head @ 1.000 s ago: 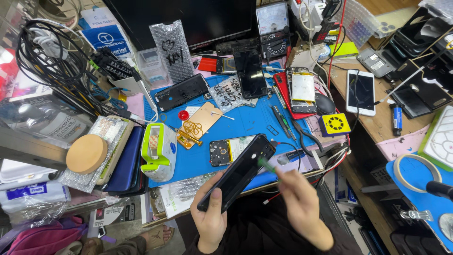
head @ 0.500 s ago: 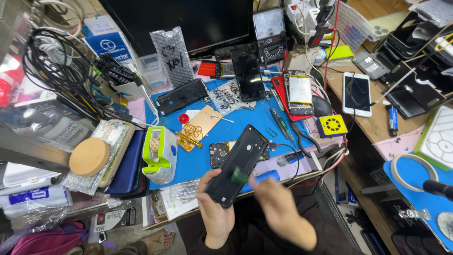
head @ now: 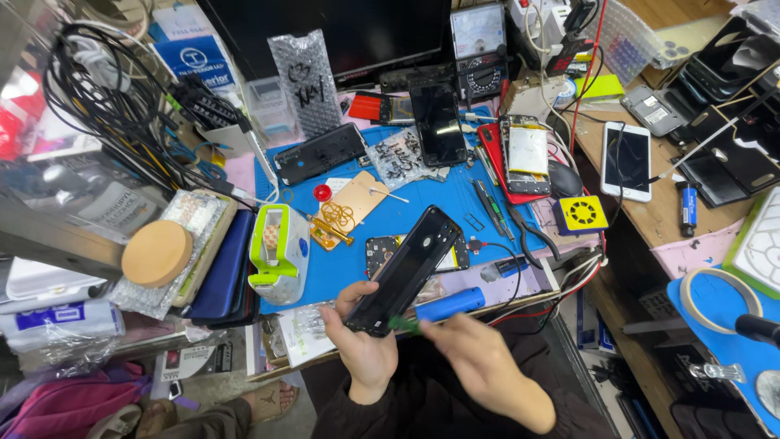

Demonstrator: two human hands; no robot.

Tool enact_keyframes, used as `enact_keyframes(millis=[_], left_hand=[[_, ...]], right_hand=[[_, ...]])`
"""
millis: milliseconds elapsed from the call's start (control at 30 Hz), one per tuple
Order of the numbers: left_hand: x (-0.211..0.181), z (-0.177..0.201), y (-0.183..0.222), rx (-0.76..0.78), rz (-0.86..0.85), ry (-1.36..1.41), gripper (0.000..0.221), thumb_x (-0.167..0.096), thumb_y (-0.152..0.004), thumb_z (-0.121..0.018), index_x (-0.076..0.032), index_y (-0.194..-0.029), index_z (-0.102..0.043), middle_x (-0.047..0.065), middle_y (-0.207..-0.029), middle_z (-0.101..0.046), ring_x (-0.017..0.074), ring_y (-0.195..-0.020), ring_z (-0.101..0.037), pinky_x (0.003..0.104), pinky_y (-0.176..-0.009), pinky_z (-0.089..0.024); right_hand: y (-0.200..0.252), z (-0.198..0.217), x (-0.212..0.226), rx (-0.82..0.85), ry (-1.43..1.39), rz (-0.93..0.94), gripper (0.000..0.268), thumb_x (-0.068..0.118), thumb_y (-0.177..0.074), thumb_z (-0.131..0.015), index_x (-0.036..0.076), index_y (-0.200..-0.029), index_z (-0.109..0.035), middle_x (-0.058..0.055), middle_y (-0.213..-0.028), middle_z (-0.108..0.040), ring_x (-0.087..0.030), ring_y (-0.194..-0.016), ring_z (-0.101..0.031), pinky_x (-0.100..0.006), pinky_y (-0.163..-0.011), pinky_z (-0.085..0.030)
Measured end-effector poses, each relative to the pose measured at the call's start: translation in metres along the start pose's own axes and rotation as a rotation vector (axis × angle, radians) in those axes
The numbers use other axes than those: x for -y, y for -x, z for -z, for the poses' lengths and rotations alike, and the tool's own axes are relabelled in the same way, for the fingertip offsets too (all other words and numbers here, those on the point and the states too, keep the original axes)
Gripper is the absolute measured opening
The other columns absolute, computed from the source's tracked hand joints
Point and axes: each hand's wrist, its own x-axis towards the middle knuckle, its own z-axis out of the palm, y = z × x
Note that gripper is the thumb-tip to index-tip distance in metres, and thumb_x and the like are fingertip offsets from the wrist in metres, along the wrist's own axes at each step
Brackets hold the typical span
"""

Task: The person removes a phone battery and screen assembly from a device frame using a prying tool, then connects a replacement screen to the internal components and peels away protective film.

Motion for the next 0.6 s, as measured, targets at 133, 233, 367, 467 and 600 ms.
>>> enact_keyframes(millis=[133,233,367,467,600], left_hand=[[0.014,-0.003,0.003,0.042,-0.126,0.034,0.063,-0.055,-0.111,-0.031,-0.001,-0.112,-0.063,0.022,-0.115,-0.068,0.0334,-0.110,-0.065,0.046,-0.102,-0.049],[0.020,-0.010,-0.003,0.046,-0.146,0.070,0.059,-0.051,-0.113,-0.033,0.000,-0.110,-0.063,0.024,-0.118,-0.067,0.0349,-0.114,-0.064,0.048,-0.106,-0.047],[0.016,-0.015,-0.001,0.058,-0.115,0.064,0.056,-0.050,-0.109,-0.036,-0.001,-0.107,-0.063,0.027,-0.124,-0.068,0.0359,-0.115,-0.064,0.049,-0.106,-0.046],[0.017,-0.022,-0.002,0.107,-0.138,0.022,0.055,-0.050,-0.106,-0.036,-0.002,-0.105,-0.062,0.026,-0.127,-0.068,0.0355,-0.121,-0.064,0.047,-0.109,-0.046],[0.015,-0.023,-0.005,-0.003,-0.083,0.134,0.051,-0.047,-0.115,-0.040,-0.001,-0.111,-0.061,0.023,-0.116,-0.068,0.0365,-0.112,-0.063,0.049,-0.101,-0.049]], right_hand=[[-0.004,-0.002,0.004,-0.220,0.079,-0.145,0.042,-0.012,-0.086,-0.060,-0.001,-0.125,-0.069,-0.011,-0.083,-0.060,-0.022,-0.067,-0.062,-0.030,-0.060,-0.051],[-0.002,-0.011,0.013,-0.055,0.008,0.082,0.041,-0.009,-0.085,-0.065,-0.003,-0.126,-0.066,-0.013,-0.092,-0.062,-0.026,-0.079,-0.065,-0.032,-0.069,-0.054],[0.006,-0.013,0.010,-0.141,0.083,-0.052,0.042,-0.011,-0.083,-0.060,-0.001,-0.123,-0.069,-0.012,-0.087,-0.063,-0.023,-0.072,-0.065,-0.031,-0.063,-0.053],[0.009,-0.010,0.008,-0.153,0.128,-0.067,0.044,-0.011,-0.083,-0.059,-0.002,-0.125,-0.069,-0.012,-0.086,-0.063,-0.024,-0.073,-0.064,-0.032,-0.063,-0.051],[0.013,-0.010,0.009,-0.021,-0.189,-0.155,0.037,-0.010,-0.090,-0.059,-0.005,-0.126,-0.066,-0.012,-0.097,-0.066,-0.021,-0.088,-0.065,-0.033,-0.075,-0.051]])
